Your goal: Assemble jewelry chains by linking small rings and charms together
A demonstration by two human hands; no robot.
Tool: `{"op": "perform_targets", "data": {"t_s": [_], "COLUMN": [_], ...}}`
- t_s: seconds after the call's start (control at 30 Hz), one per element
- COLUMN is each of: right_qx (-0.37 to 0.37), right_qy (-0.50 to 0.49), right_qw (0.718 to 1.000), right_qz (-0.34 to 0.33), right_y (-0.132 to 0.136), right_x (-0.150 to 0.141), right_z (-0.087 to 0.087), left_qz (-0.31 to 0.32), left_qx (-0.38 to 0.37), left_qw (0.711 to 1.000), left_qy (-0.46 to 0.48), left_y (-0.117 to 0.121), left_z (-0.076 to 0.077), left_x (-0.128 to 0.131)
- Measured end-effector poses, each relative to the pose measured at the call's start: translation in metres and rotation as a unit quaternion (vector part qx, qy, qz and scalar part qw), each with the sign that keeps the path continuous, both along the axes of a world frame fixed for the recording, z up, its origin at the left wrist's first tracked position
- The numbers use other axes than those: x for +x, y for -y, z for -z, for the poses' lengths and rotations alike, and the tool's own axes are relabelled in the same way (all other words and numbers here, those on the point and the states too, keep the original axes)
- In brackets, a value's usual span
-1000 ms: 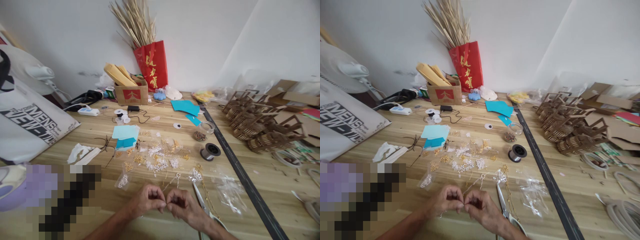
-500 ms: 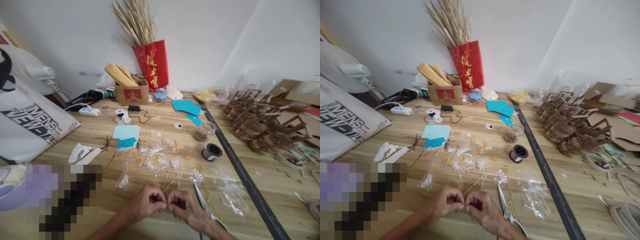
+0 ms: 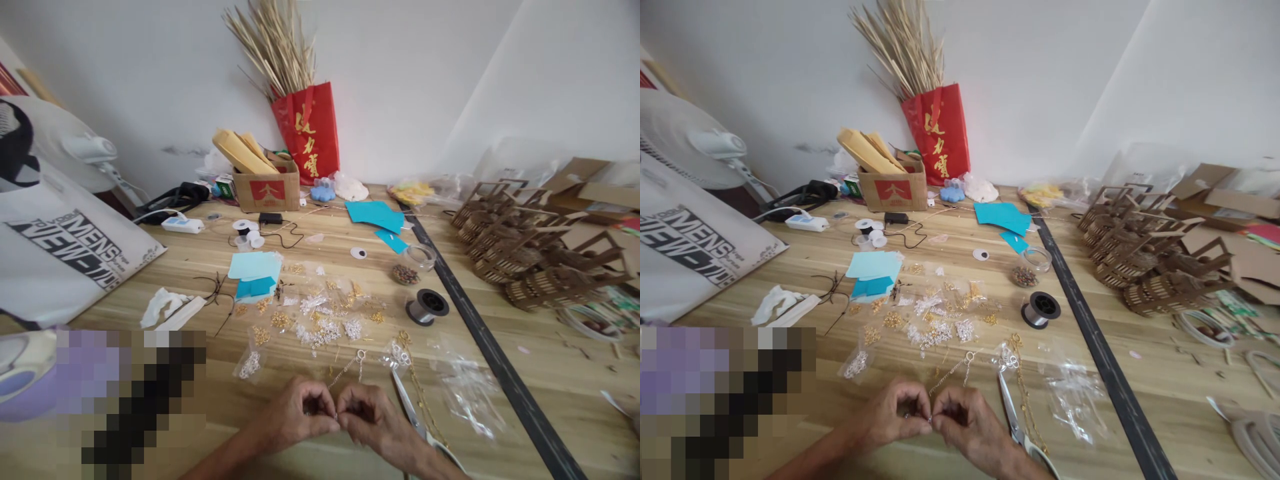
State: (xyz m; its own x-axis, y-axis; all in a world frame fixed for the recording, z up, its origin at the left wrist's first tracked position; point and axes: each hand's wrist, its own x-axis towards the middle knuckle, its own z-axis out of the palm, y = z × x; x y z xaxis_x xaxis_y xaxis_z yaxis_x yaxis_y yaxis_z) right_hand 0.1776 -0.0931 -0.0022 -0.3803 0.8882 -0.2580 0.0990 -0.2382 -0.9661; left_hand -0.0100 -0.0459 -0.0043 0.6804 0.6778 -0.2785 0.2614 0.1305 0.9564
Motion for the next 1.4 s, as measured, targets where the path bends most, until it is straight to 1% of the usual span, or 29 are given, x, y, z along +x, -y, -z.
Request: {"op": "perform_targets", "data": {"t_s": [0.17,0.3,0.37,0.5,0.6,0.73,0.9,0.97,1.03,1.17,1.3,1.4], "right_qx": [-0.006,-0.01,-0.007,-0.002,0.001,-0.002,0.002,-0.001,0.0,0.004,-0.006,-0.005], "right_qy": [-0.01,-0.017,-0.015,-0.005,-0.006,-0.003,0.008,0.009,0.01,0.01,0.007,-0.001], "right_qw": [1.0,1.0,1.0,1.0,1.0,1.0,1.0,1.0,1.0,1.0,1.0,1.0], "right_qz": [-0.004,-0.007,-0.011,-0.014,-0.015,-0.018,-0.016,-0.017,-0.015,-0.015,-0.021,-0.019], "right_y": [0.001,0.002,0.002,0.002,0.002,0.002,0.003,0.003,0.003,0.003,0.003,0.003], "right_x": [-0.001,-0.001,-0.001,-0.001,0.0,0.0,0.0,0.0,0.0,0.0,0.0,0.0], "right_z": [0.001,0.001,0.0,0.0,0.0,0.001,0.003,0.004,0.003,0.001,0.0,0.001], "left_qz": [0.001,-0.002,0.001,0.003,-0.007,-0.012,-0.001,0.006,0.015,0.024,0.03,0.039], "left_qx": [0.035,0.063,0.051,-0.022,-0.03,0.003,0.057,0.077,0.09,0.109,0.106,0.108], "left_qw": [0.999,0.997,0.999,0.999,0.999,1.0,0.997,0.994,0.993,0.99,0.99,0.99], "left_qy": [-0.025,-0.039,-0.018,0.04,0.04,0.009,-0.058,-0.076,-0.081,-0.082,-0.088,-0.079], "left_y": [0.0,0.0,-0.001,-0.001,-0.002,-0.002,-0.001,-0.001,-0.001,0.0,0.0,-0.001], "left_z": [-0.004,0.0,0.003,0.007,0.008,0.003,-0.012,-0.016,-0.017,-0.013,-0.011,-0.012], "left_x": [-0.001,-0.002,-0.003,-0.001,0.001,0.0,-0.002,-0.003,-0.004,-0.005,-0.006,-0.006]}}
